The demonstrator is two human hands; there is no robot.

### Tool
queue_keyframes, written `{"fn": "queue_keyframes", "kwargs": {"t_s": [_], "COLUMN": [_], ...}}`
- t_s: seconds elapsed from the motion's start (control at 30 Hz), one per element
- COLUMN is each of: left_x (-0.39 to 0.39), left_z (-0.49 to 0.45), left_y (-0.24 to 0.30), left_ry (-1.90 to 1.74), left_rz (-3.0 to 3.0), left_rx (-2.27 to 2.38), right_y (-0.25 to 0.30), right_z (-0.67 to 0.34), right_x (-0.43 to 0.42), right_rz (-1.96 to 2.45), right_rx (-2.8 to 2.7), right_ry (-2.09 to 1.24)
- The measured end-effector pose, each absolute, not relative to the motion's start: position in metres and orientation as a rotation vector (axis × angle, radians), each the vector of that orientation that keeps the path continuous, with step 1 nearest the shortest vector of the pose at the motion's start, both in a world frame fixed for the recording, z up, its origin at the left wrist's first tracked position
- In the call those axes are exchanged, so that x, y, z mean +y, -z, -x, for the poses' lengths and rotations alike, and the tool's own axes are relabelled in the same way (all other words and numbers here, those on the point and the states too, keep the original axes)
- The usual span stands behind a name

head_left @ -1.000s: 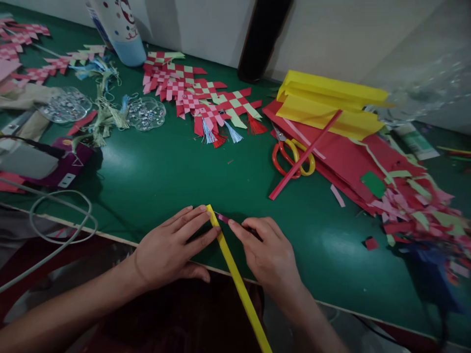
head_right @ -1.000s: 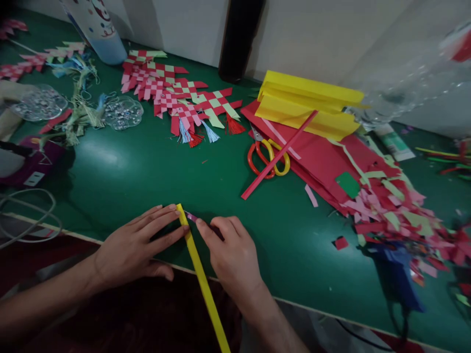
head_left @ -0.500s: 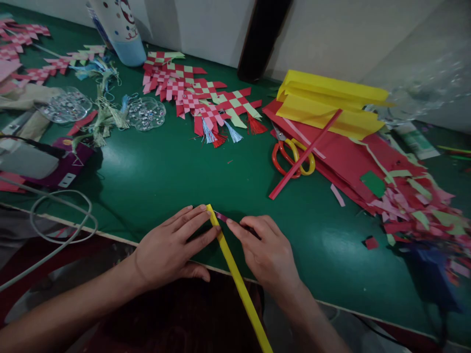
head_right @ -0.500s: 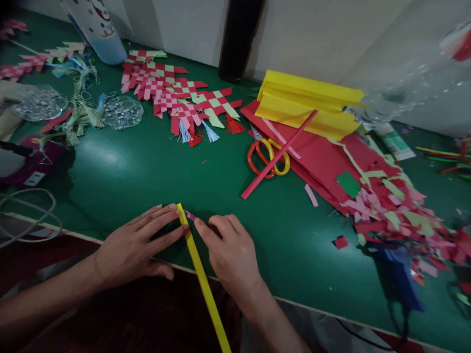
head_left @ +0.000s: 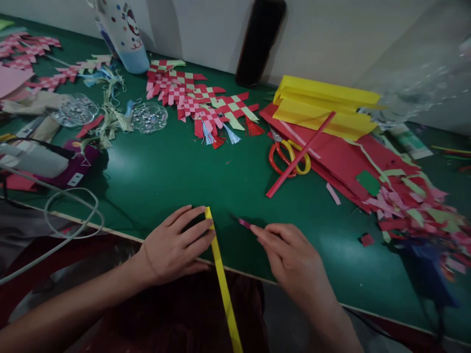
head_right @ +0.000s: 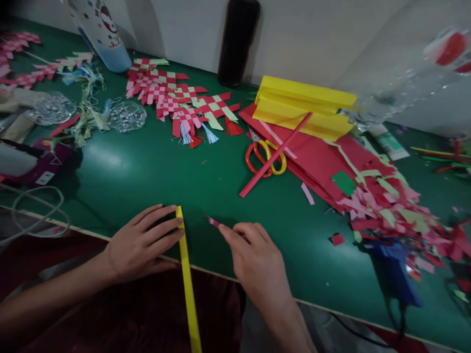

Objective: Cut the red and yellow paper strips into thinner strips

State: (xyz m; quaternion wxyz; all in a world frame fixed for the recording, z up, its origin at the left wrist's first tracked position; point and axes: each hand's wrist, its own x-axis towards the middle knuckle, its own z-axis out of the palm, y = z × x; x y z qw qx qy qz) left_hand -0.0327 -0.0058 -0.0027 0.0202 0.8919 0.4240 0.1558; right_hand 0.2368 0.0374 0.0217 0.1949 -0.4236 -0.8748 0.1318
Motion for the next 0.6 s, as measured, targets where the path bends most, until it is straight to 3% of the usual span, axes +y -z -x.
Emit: {"fn": "queue_keyframes", "kwargs": {"t_s": [0.23,0.47,0.6], "left_x": [-0.012,-0.015,-0.022], "left_z": [0.019,0.019,0.017], "left_y": [0.000,-0.006,-0.003], "left_ry": [-0.753,-0.448,-0.559], "left_rz": [-2.779,-2.825,-2.809], "left_rx": [1.381,1.280,1.386], "right_y": [-0.019,-0.023,-0.022], "right_z": [-0.249,-0.250,-0.257], "right_x": [0.027,0.020,0.015], "right_rz": [1.357,1.380,1.422], "right_rx": [-2.163,-2.029,-1.949], "right_ry": [-0.321,-0.352,-0.403]}}
